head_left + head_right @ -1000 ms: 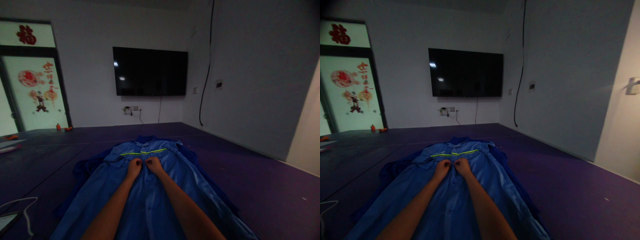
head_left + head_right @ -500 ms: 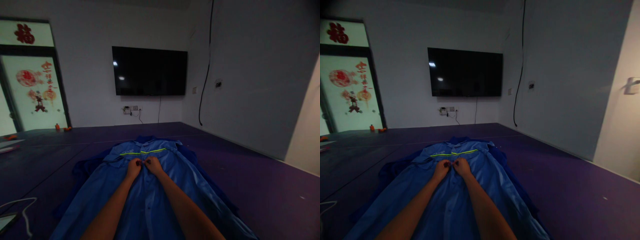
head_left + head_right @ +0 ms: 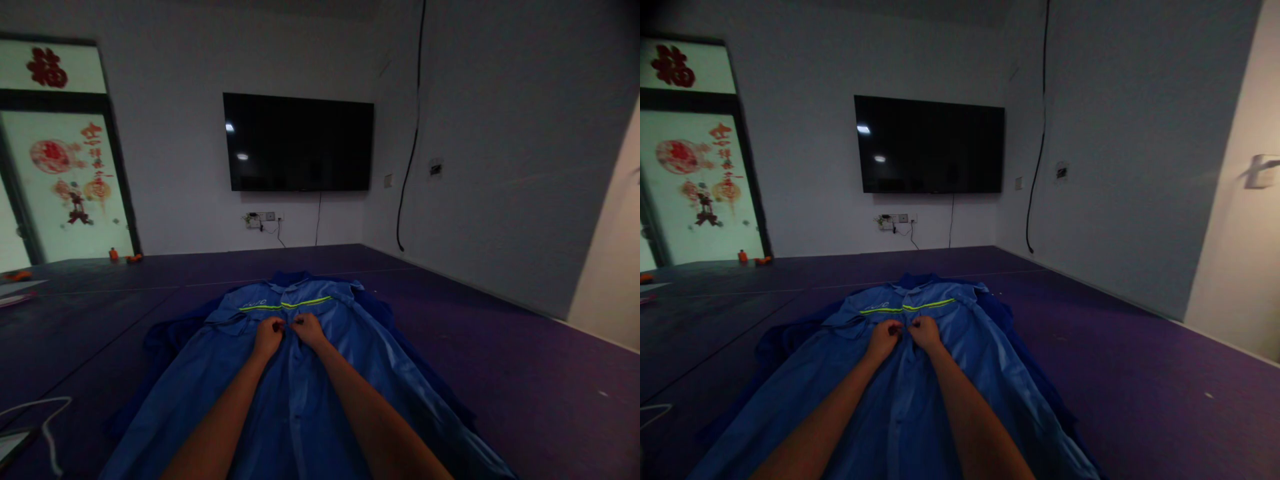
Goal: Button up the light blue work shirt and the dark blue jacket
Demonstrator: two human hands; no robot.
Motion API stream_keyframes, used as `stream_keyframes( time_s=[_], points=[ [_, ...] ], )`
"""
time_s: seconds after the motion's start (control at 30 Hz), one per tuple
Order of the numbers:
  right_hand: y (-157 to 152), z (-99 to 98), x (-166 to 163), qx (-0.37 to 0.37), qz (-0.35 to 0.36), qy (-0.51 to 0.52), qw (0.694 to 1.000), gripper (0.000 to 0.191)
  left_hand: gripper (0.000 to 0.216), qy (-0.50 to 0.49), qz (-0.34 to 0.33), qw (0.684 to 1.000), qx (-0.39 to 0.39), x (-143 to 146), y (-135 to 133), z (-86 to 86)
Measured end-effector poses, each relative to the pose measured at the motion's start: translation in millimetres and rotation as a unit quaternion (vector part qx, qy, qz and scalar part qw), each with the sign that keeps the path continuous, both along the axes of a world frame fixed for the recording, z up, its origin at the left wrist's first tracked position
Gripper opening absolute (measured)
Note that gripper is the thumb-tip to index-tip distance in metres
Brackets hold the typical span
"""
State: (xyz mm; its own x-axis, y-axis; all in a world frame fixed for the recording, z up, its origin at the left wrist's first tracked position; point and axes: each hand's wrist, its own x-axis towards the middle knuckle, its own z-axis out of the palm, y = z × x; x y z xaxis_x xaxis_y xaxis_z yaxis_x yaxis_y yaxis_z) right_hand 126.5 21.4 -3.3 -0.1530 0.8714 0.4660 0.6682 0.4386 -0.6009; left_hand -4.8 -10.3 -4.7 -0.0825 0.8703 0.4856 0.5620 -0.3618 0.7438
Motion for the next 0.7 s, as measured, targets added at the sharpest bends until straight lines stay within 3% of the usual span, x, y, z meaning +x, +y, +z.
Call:
stream_keyframes(
  time_s=[0.3,0.53,0.7],
  points=[
    [3.6,-0.6,-2.7,0.003,0.042,0.061,0.997,0.016,0.021,-0.002,0.004,1.0,-0.002,0.6,0.0,-1.3],
    [6.7,-0.9,-0.2,0.003,0.038,0.07,0.997,0.036,0.021,0.001,0.006,1.0,0.002,0.4,-0.4,0.5],
    [4.5,-2.2,-0.3,-0.001,0.046,0.072,0.996,0.022,0.018,0.004,0.014,1.0,0.007,0.4,-0.7,1.1]
  ],
)
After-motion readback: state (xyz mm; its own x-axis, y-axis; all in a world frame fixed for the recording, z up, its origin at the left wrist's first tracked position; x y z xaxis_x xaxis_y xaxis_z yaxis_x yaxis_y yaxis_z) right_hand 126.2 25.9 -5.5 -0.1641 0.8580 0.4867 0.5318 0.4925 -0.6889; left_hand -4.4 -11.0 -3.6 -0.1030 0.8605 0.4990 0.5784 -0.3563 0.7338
